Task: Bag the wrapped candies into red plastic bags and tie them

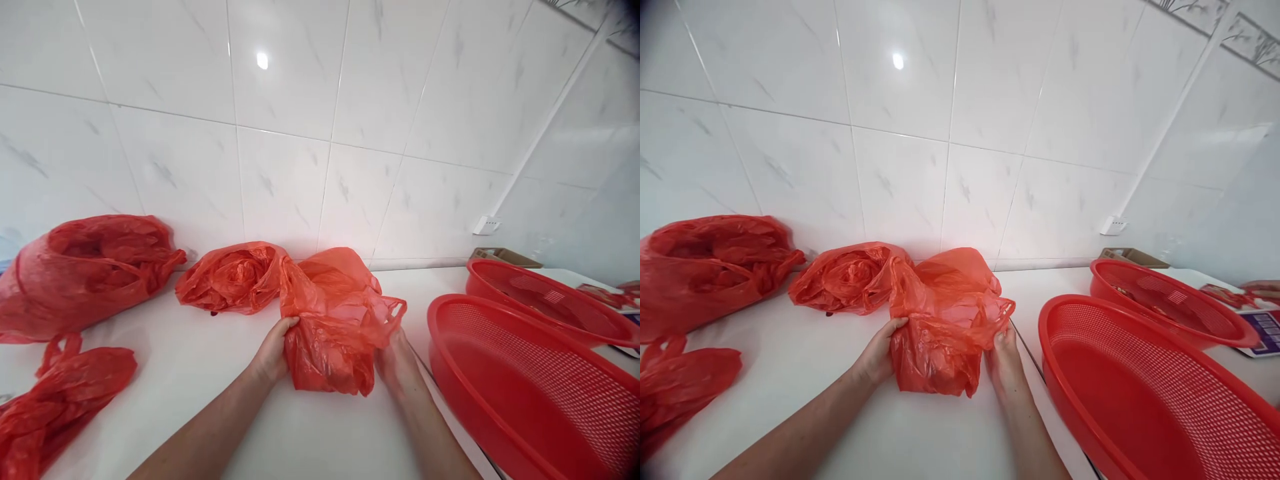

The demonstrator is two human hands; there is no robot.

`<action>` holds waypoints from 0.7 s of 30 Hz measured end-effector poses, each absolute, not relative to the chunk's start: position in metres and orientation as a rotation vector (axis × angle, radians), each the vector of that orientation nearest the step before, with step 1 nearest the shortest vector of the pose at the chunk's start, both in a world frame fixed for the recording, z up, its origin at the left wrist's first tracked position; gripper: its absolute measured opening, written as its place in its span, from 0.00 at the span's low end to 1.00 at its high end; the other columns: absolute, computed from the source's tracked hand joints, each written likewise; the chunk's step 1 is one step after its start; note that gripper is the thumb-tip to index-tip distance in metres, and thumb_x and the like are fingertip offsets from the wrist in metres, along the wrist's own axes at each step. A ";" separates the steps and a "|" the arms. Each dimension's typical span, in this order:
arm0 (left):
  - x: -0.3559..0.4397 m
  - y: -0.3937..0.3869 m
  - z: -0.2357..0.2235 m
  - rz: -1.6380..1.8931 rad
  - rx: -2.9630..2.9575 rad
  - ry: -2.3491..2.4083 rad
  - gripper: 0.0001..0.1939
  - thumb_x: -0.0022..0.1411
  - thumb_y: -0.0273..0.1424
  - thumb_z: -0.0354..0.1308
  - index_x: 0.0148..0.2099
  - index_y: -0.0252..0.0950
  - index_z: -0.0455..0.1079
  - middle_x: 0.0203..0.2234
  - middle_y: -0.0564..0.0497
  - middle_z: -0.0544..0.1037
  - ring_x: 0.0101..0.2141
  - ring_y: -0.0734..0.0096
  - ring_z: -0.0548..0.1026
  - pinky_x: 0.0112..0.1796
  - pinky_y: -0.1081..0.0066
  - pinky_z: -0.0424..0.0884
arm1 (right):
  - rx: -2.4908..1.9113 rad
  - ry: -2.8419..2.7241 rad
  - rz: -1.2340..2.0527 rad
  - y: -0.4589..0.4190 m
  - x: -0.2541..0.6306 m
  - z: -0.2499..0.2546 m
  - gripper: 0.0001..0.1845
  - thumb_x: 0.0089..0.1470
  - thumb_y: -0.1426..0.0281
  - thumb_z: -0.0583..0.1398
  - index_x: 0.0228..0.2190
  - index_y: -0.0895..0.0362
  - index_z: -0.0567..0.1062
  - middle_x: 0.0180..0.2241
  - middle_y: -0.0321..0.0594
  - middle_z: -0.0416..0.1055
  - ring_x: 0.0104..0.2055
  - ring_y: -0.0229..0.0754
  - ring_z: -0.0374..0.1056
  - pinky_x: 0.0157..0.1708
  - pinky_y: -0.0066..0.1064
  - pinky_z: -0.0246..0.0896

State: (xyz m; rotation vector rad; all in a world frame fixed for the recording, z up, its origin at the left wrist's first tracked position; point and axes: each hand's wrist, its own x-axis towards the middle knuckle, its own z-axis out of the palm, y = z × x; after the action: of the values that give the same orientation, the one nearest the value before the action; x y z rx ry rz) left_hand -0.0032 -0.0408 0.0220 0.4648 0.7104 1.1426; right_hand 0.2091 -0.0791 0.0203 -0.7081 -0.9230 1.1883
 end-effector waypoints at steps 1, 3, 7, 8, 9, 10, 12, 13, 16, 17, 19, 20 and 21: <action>-0.001 -0.043 0.022 1.135 0.462 0.707 0.06 0.55 0.28 0.54 0.37 0.33 0.67 0.29 0.45 0.79 0.33 0.61 0.78 0.38 0.64 0.74 | -0.697 -0.953 1.220 -0.080 0.205 0.019 0.31 0.43 0.49 0.63 0.48 0.48 0.70 0.51 0.44 0.68 0.54 0.50 0.63 0.50 0.43 0.61; 0.003 -0.047 0.023 1.131 0.468 0.695 0.07 0.55 0.27 0.55 0.38 0.33 0.67 0.30 0.46 0.79 0.33 0.61 0.78 0.38 0.64 0.74 | -0.697 -0.995 1.308 -0.083 0.200 0.017 0.33 0.41 0.55 0.67 0.49 0.50 0.69 0.50 0.45 0.70 0.52 0.50 0.65 0.49 0.42 0.62; 0.011 -0.054 0.022 1.115 0.504 0.659 0.06 0.54 0.27 0.57 0.37 0.33 0.67 0.29 0.46 0.78 0.31 0.62 0.78 0.35 0.66 0.74 | -0.784 -0.827 1.421 -0.088 0.202 0.015 0.21 0.45 0.63 0.66 0.42 0.55 0.74 0.41 0.47 0.75 0.46 0.52 0.70 0.46 0.44 0.64; 0.013 -0.056 0.022 1.108 0.509 0.657 0.06 0.54 0.27 0.57 0.36 0.33 0.67 0.28 0.46 0.78 0.30 0.62 0.78 0.34 0.66 0.74 | -0.779 -0.754 1.428 -0.089 0.205 0.017 0.18 0.46 0.62 0.65 0.40 0.56 0.75 0.40 0.46 0.75 0.45 0.52 0.70 0.46 0.45 0.64; 0.015 -0.057 0.021 1.102 0.512 0.658 0.05 0.55 0.27 0.58 0.36 0.33 0.67 0.27 0.46 0.78 0.30 0.63 0.78 0.33 0.67 0.73 | -0.760 -0.694 1.433 -0.090 0.208 0.019 0.17 0.47 0.61 0.64 0.39 0.55 0.76 0.39 0.46 0.76 0.45 0.52 0.70 0.46 0.45 0.64; 0.016 -0.059 0.021 1.096 0.513 0.658 0.05 0.55 0.28 0.58 0.36 0.33 0.67 0.28 0.46 0.78 0.29 0.63 0.78 0.32 0.67 0.73 | -0.734 -0.653 1.440 -0.091 0.212 0.021 0.18 0.48 0.60 0.63 0.40 0.55 0.76 0.40 0.46 0.76 0.45 0.52 0.70 0.46 0.46 0.63; 0.019 -0.062 0.020 1.071 0.540 0.626 0.07 0.55 0.29 0.59 0.38 0.33 0.68 0.30 0.45 0.78 0.30 0.62 0.77 0.32 0.67 0.73 | -0.678 -0.602 1.474 -0.092 0.219 0.026 0.20 0.50 0.58 0.62 0.42 0.54 0.75 0.40 0.45 0.75 0.46 0.51 0.70 0.47 0.45 0.63; 0.019 -0.063 0.020 1.054 0.566 0.595 0.08 0.56 0.29 0.60 0.39 0.33 0.68 0.31 0.45 0.78 0.31 0.62 0.77 0.33 0.67 0.73 | -0.646 -0.583 1.493 -0.092 0.222 0.027 0.20 0.50 0.57 0.60 0.43 0.54 0.74 0.41 0.45 0.75 0.46 0.50 0.69 0.46 0.44 0.64; 0.019 -0.068 0.020 0.982 0.676 0.449 0.13 0.58 0.34 0.59 0.43 0.32 0.69 0.34 0.43 0.78 0.34 0.61 0.77 0.37 0.65 0.72 | -0.543 -0.514 1.538 -0.094 0.227 0.030 0.12 0.51 0.61 0.61 0.37 0.52 0.75 0.38 0.39 0.75 0.42 0.44 0.70 0.43 0.39 0.66; 0.019 -0.069 0.020 0.957 0.714 0.396 0.14 0.59 0.36 0.59 0.43 0.31 0.69 0.34 0.43 0.78 0.34 0.61 0.76 0.37 0.66 0.71 | -0.501 -0.493 1.560 -0.095 0.227 0.031 0.07 0.51 0.63 0.61 0.31 0.52 0.75 0.33 0.37 0.74 0.40 0.42 0.70 0.42 0.36 0.66; 0.017 -0.071 0.018 0.904 0.761 0.322 0.14 0.59 0.37 0.59 0.41 0.30 0.71 0.31 0.44 0.77 0.32 0.65 0.76 0.35 0.69 0.70 | -0.413 -0.486 1.626 -0.099 0.226 0.033 0.11 0.50 0.65 0.62 0.20 0.54 0.70 0.22 0.33 0.68 0.31 0.35 0.68 0.35 0.29 0.66; 0.017 -0.071 0.017 0.883 0.765 0.307 0.13 0.59 0.37 0.59 0.39 0.30 0.71 0.30 0.45 0.77 0.30 0.67 0.75 0.33 0.71 0.70 | -0.368 -0.504 1.653 -0.102 0.224 0.035 0.15 0.50 0.63 0.63 0.18 0.55 0.67 0.18 0.31 0.63 0.26 0.33 0.65 0.31 0.25 0.65; 0.017 -0.071 0.015 0.876 0.755 0.313 0.11 0.58 0.35 0.60 0.37 0.30 0.71 0.28 0.47 0.76 0.28 0.69 0.75 0.32 0.72 0.69 | -0.330 -0.535 1.662 -0.105 0.222 0.038 0.18 0.50 0.59 0.62 0.18 0.55 0.66 0.16 0.29 0.58 0.21 0.30 0.61 0.26 0.23 0.62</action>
State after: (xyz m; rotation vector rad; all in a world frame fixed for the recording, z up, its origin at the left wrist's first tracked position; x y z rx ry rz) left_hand 0.0170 -0.0710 0.0150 0.7546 0.3129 0.8764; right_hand 0.2217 -0.1046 0.0378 -0.3304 -0.5352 1.6620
